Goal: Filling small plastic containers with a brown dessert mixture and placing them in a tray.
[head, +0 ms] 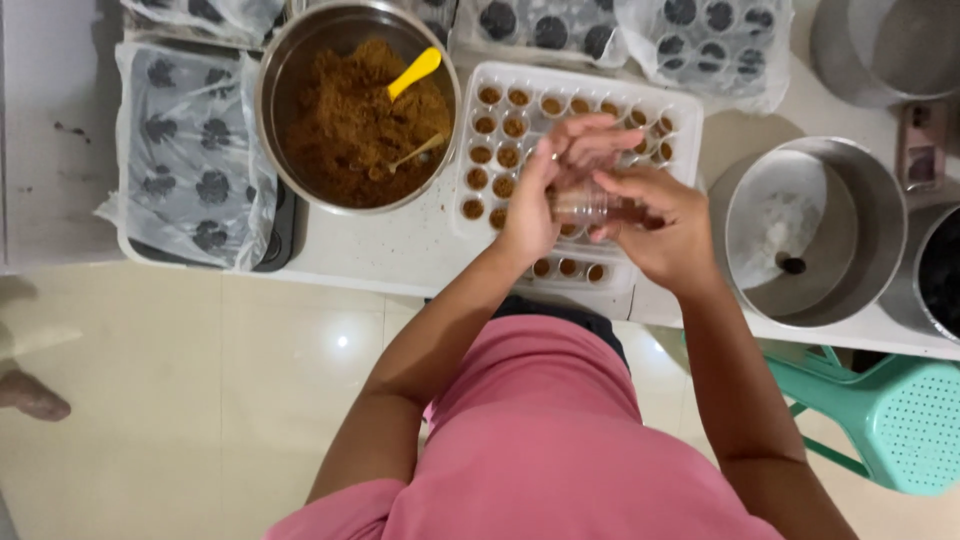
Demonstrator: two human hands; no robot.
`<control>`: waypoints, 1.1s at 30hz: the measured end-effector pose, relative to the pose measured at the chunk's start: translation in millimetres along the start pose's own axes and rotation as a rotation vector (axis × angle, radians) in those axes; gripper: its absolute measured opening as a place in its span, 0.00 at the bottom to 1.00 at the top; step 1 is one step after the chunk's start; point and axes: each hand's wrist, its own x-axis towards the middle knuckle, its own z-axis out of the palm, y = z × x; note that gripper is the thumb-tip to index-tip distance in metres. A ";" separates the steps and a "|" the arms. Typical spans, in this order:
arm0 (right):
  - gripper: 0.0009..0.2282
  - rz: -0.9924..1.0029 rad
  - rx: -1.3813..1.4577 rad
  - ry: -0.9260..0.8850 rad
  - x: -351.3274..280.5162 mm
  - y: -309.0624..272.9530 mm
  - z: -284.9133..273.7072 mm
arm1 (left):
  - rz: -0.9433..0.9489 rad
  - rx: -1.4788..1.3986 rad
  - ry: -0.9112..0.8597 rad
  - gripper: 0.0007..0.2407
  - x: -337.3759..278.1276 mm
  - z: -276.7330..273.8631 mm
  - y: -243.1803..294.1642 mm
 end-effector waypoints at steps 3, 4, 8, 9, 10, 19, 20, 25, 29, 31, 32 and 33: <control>0.23 0.019 -0.034 -0.018 2.7 -14.2 -1.4 | -0.112 -0.266 0.031 0.33 3.3 0.2 10.1; 0.23 0.018 -0.035 -0.018 3.7 -15.7 -2.1 | -0.111 -0.266 0.031 0.33 5.6 -2.1 10.2; 0.21 -0.115 -0.306 -0.024 -1.1 -18.4 -1.9 | -0.460 -0.378 0.199 0.38 7.1 -10.1 9.4; 0.21 -0.165 -0.431 -0.018 -2.5 -18.3 -2.5 | -0.603 -0.378 0.254 0.37 8.5 -12.1 8.7; 0.21 -0.166 -0.431 -0.020 -4.0 -17.3 -3.9 | -0.601 -0.379 0.254 0.37 6.7 -12.9 8.0; 0.19 -0.248 -0.562 0.026 -7.7 -25.2 1.9 | -0.401 -0.552 0.130 0.35 -0.9 3.1 3.1; 0.19 -0.254 -0.565 0.041 -8.3 -25.6 4.0 | -0.283 -0.431 0.138 0.35 -2.2 7.2 4.6; 0.19 -0.252 -0.569 0.078 -8.5 -26.3 7.6 | -0.056 -0.149 0.179 0.33 -4.4 22.6 24.4; 0.20 -0.161 -0.363 0.028 -12.8 -14.0 2.1 | 0.120 0.145 -0.012 0.29 -3.7 19.0 26.8; 0.20 -0.116 -0.232 0.004 -14.9 -3.8 -0.2 | 0.183 0.280 -0.076 0.28 -1.0 15.8 25.0; 0.20 -0.092 -0.125 -0.007 -15.9 -0.2 -1.2 | 0.263 0.412 -0.097 0.28 0.6 14.8 22.1; 0.21 -0.069 -0.019 -0.018 -16.8 3.1 -2.3 | 0.343 0.545 -0.118 0.29 2.5 13.9 19.2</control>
